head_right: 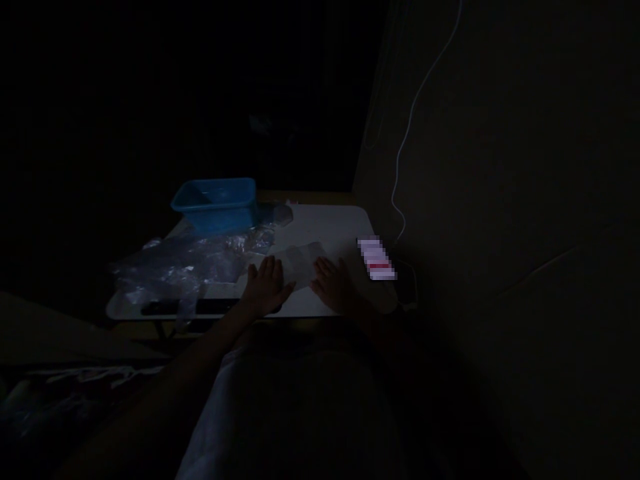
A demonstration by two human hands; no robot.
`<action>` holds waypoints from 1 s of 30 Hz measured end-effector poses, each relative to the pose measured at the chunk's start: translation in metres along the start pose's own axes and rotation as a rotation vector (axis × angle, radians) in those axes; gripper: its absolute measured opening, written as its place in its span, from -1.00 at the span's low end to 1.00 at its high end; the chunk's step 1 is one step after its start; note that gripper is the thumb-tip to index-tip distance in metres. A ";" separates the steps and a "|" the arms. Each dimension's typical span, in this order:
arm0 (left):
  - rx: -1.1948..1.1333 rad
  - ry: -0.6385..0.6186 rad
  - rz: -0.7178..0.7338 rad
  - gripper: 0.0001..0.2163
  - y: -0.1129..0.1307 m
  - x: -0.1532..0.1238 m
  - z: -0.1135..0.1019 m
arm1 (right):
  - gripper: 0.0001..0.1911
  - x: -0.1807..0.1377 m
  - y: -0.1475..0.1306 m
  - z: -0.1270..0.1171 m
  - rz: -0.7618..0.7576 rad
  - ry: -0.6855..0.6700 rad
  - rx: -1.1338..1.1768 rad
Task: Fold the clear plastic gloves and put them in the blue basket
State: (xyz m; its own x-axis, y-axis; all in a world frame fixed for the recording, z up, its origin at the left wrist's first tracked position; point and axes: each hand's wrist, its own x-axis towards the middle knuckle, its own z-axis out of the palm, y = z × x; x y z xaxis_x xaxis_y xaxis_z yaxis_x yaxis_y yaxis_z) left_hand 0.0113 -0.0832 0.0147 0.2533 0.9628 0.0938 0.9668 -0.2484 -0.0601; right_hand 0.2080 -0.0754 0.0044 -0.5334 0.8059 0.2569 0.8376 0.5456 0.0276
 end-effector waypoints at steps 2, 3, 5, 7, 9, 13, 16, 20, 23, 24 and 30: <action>0.001 0.006 0.002 -0.33 0.000 0.000 0.001 | -0.52 -0.003 0.011 0.001 0.042 0.011 -0.034; 0.003 0.014 0.005 -0.33 0.000 0.000 0.001 | -0.53 -0.004 0.015 0.001 0.062 0.018 -0.049; 0.008 0.028 0.008 -0.34 0.000 0.000 0.001 | -0.55 -0.004 0.017 0.000 0.092 0.024 -0.066; 0.012 0.032 0.007 -0.34 0.000 -0.001 0.001 | -0.54 -0.001 0.011 -0.003 0.093 0.017 -0.057; 0.010 0.020 -0.001 -0.34 0.001 -0.001 -0.001 | -0.53 0.005 -0.001 -0.005 0.051 -0.001 -0.024; 0.001 -0.013 0.002 -0.34 0.001 -0.001 -0.002 | -0.51 0.018 -0.023 -0.005 -0.073 -0.031 0.043; 0.001 -0.014 0.009 -0.33 0.001 0.000 -0.002 | -0.50 0.021 -0.023 0.001 -0.083 -0.026 0.048; -0.016 0.011 0.002 -0.33 0.001 0.000 0.000 | -0.52 0.017 0.001 0.007 -0.008 -0.002 -0.003; -0.015 0.014 -0.005 -0.34 0.001 0.000 0.001 | -0.52 0.015 0.016 0.006 0.091 -0.004 -0.035; -0.014 0.012 -0.004 -0.34 0.001 0.000 0.001 | -0.53 0.016 0.017 0.005 0.118 -0.010 -0.040; -0.019 0.007 0.000 -0.35 0.001 0.000 0.000 | -0.50 0.033 -0.016 -0.001 0.004 -0.075 0.004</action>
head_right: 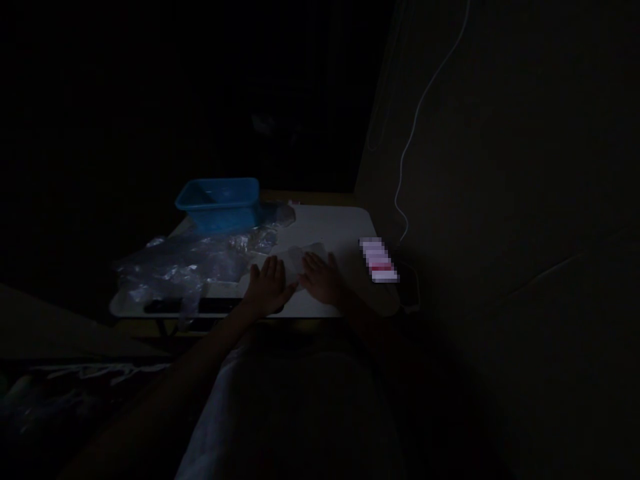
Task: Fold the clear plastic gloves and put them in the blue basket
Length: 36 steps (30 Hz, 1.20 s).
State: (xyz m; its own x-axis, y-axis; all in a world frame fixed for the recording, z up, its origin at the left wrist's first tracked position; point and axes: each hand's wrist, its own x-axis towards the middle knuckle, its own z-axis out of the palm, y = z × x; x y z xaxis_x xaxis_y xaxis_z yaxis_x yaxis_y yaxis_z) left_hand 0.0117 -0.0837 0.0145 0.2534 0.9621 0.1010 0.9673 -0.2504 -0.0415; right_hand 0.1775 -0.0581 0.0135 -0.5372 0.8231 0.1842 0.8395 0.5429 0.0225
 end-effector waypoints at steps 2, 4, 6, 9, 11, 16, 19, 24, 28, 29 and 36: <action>0.003 -0.011 0.003 -0.35 0.000 0.000 0.000 | -0.48 0.005 -0.009 0.002 -0.057 -0.004 0.031; 0.007 -0.012 0.001 -0.35 0.000 0.000 0.000 | -0.48 0.008 -0.009 0.005 -0.071 0.006 0.042; 0.007 -0.009 -0.003 -0.34 0.000 0.001 0.000 | -0.48 0.008 0.000 0.008 -0.044 0.025 0.033; 0.001 -0.011 -0.005 -0.33 0.001 0.001 -0.001 | -0.51 0.006 0.022 0.011 0.044 0.067 0.003; -0.001 -0.012 -0.005 -0.33 0.002 0.001 -0.002 | -0.53 0.006 0.032 0.012 0.098 0.094 -0.025; -0.007 -0.018 -0.006 -0.33 0.002 0.000 -0.003 | -0.50 0.015 0.018 0.008 0.049 0.050 -0.010; -0.011 0.000 -0.003 -0.34 0.001 0.000 -0.002 | -0.47 0.023 0.000 0.006 -0.030 -0.011 0.037; -0.014 -0.004 0.002 -0.33 0.001 0.000 0.001 | -0.48 0.028 0.005 0.009 -0.014 0.005 0.026; -0.021 -0.001 -0.003 -0.32 0.001 0.001 0.001 | -0.53 0.024 0.031 0.011 0.076 0.062 -0.022; -0.022 -0.003 -0.004 -0.32 0.001 0.000 0.000 | -0.54 0.021 0.036 0.010 0.084 0.076 -0.021; -0.030 -0.028 -0.001 -0.33 0.001 0.000 -0.004 | -0.59 -0.013 0.037 -0.009 -0.145 0.153 0.041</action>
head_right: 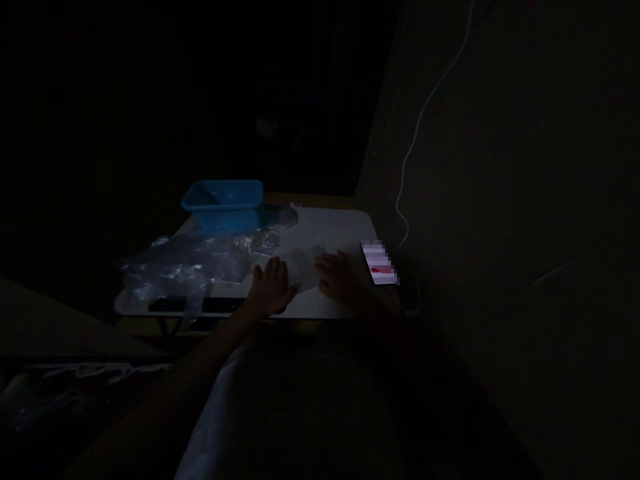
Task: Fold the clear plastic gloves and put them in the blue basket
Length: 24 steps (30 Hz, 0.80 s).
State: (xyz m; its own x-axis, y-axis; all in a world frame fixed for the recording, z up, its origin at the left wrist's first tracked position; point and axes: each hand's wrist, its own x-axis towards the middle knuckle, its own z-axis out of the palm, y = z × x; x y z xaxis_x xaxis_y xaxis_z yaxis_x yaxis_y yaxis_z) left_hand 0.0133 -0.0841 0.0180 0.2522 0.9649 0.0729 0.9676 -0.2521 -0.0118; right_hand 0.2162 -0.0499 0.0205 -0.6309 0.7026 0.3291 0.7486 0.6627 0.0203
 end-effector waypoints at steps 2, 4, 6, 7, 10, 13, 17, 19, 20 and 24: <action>0.003 0.011 -0.004 -0.34 -0.001 0.001 0.002 | -0.66 -0.007 -0.007 -0.006 -0.076 0.014 -0.006; 0.003 0.015 -0.010 -0.34 -0.001 0.001 0.003 | -0.76 -0.010 -0.014 -0.010 -0.128 0.014 -0.033; -0.004 0.018 -0.010 -0.34 -0.002 0.002 0.004 | -0.84 -0.009 -0.018 -0.011 -0.166 0.008 -0.077; -0.009 0.020 -0.007 -0.34 -0.002 0.002 0.004 | -0.84 -0.008 -0.020 -0.011 -0.180 0.004 -0.101; -0.017 0.025 -0.001 -0.34 -0.002 0.002 0.004 | -0.84 -0.004 -0.021 -0.006 -0.204 -0.004 -0.163; -0.032 0.033 0.000 -0.34 -0.002 0.002 0.004 | -0.84 -0.002 -0.019 -0.001 -0.188 0.003 -0.195; -0.101 0.123 0.010 -0.38 -0.006 0.000 0.005 | -0.85 -0.002 -0.016 -0.001 -0.142 0.007 -0.191; -0.156 0.179 0.060 -0.39 -0.008 -0.002 0.005 | -0.86 -0.001 -0.015 -0.005 -0.112 0.008 -0.176; -0.183 0.201 0.110 -0.39 -0.010 -0.003 0.004 | -0.86 0.000 -0.014 -0.008 -0.099 0.007 -0.168; -0.263 0.293 0.366 -0.39 -0.013 -0.006 0.002 | -0.84 0.002 -0.016 -0.022 -0.071 -0.019 -0.135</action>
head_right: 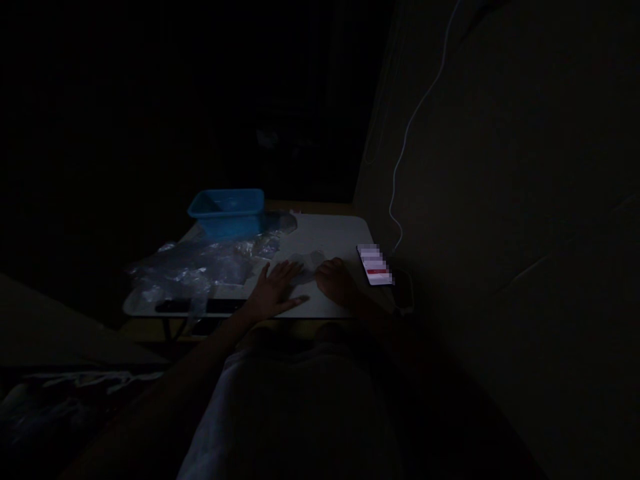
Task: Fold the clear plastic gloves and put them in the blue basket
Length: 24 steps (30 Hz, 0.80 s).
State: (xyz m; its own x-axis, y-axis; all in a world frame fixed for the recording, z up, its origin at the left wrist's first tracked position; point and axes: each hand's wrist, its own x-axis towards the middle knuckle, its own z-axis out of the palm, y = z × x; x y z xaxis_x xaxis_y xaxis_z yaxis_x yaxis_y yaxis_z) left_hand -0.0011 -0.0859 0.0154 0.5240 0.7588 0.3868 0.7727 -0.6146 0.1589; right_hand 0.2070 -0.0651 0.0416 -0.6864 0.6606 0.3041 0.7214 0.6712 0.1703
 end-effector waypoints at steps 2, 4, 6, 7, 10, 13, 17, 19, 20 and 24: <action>-0.033 0.050 0.042 -0.56 -0.002 0.000 -0.001 | -0.84 0.000 -0.003 -0.008 0.000 -0.007 0.030; -0.056 0.096 0.036 -0.70 -0.004 0.001 -0.002 | -0.85 0.001 -0.007 -0.014 0.019 0.010 0.070; -0.069 0.130 0.041 -0.73 -0.005 0.005 -0.006 | -0.80 0.001 -0.012 -0.018 0.058 0.030 0.107; -0.074 0.140 0.055 -0.74 -0.005 0.007 -0.009 | -0.75 0.002 -0.014 -0.019 0.074 0.032 0.122; -0.090 0.134 0.085 -0.74 -0.004 0.014 -0.023 | -0.80 0.007 -0.016 -0.023 0.113 0.000 0.150; -0.091 0.095 0.031 -0.76 -0.004 0.022 -0.040 | -0.79 0.013 -0.014 -0.031 0.175 0.014 0.199; -0.148 0.062 -0.023 -0.76 -0.012 0.030 -0.056 | -0.81 0.019 -0.005 -0.045 0.160 0.078 0.343; -0.246 0.031 -0.048 -0.81 -0.018 0.033 -0.060 | -0.83 0.022 0.001 -0.052 0.151 0.064 0.427; -0.322 0.007 -0.082 -0.84 -0.020 0.034 -0.061 | -0.84 0.024 0.004 -0.056 0.158 0.049 0.478; -0.781 -0.066 -0.307 -0.95 -0.024 0.036 -0.070 | -0.89 0.030 0.012 -0.071 0.268 -0.036 0.794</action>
State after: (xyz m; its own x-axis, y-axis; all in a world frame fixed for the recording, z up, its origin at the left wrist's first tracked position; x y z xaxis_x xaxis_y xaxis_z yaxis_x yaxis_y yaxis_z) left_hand -0.0258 -0.0586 0.0892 0.3698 0.9126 0.1742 0.4269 -0.3335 0.8406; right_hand 0.2015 -0.0612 0.1188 -0.5130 0.8328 0.2078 0.5912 0.5184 -0.6179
